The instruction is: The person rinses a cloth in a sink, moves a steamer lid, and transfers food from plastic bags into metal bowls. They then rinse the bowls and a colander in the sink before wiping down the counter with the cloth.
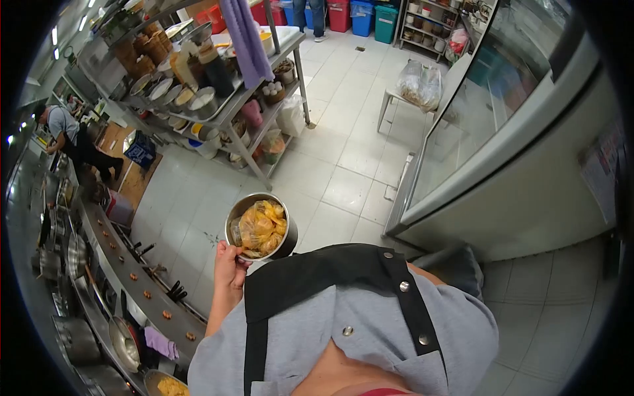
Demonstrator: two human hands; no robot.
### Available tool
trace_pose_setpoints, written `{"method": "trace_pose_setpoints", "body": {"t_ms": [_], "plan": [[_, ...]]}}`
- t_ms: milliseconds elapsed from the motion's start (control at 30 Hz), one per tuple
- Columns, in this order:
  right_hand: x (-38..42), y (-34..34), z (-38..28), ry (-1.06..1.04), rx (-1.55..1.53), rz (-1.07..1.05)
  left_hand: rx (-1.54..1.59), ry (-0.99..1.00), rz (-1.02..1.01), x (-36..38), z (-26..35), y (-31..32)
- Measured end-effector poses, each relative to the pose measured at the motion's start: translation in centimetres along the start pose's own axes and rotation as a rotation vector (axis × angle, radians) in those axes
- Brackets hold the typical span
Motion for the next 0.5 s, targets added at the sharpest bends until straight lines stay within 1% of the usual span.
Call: {"method": "trace_pose_setpoints", "body": {"t_ms": [67,133,200,233,300,333,433,500], "plan": [[-3.9,-3.4,-2.9,-0.069,0.021,0.008,0.016,-0.002,-0.045,-2.6,0.3,3.4],[-6.7,-8.2,-7.2,-0.122,0.058,0.013,-0.003,-0.01,-0.053,-4.6,0.6,6.5],[-8.5,-14.1,-11.2,-0.06,0.045,0.072,-0.019,-0.018,-0.06,-7.0,1.1,9.3],[-11.4,-14.9,-10.7,-0.063,0.048,0.061,-0.007,-0.025,-0.066,-8.2,1.2,10.5],[-17.1,-17.3,-9.9,-0.055,0.06,0.188,0.003,-0.041,-0.1,-11.0,1.5,13.0],[-19.1,-18.1,-9.5,-0.058,0.061,0.186,0.004,-0.04,-0.097,-12.4,1.7,14.0],[-24.3,-20.3,-7.3,0.033,-0.01,0.224,0.038,-0.06,-0.034,-17.2,2.2,17.2],[-25.3,-21.0,-5.6,0.08,-0.011,0.193,-0.002,-0.062,-0.118,-20.9,2.5,19.7]]}}
Point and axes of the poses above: each hand's wrist, its own x-axis away from the middle knuckle, its own y-axis out of the palm, z = x × y, the point moved 8 cm from there along -x, towards the middle knuckle, and after that the axes turned 6 degrees about x, right-handed, at the moved point
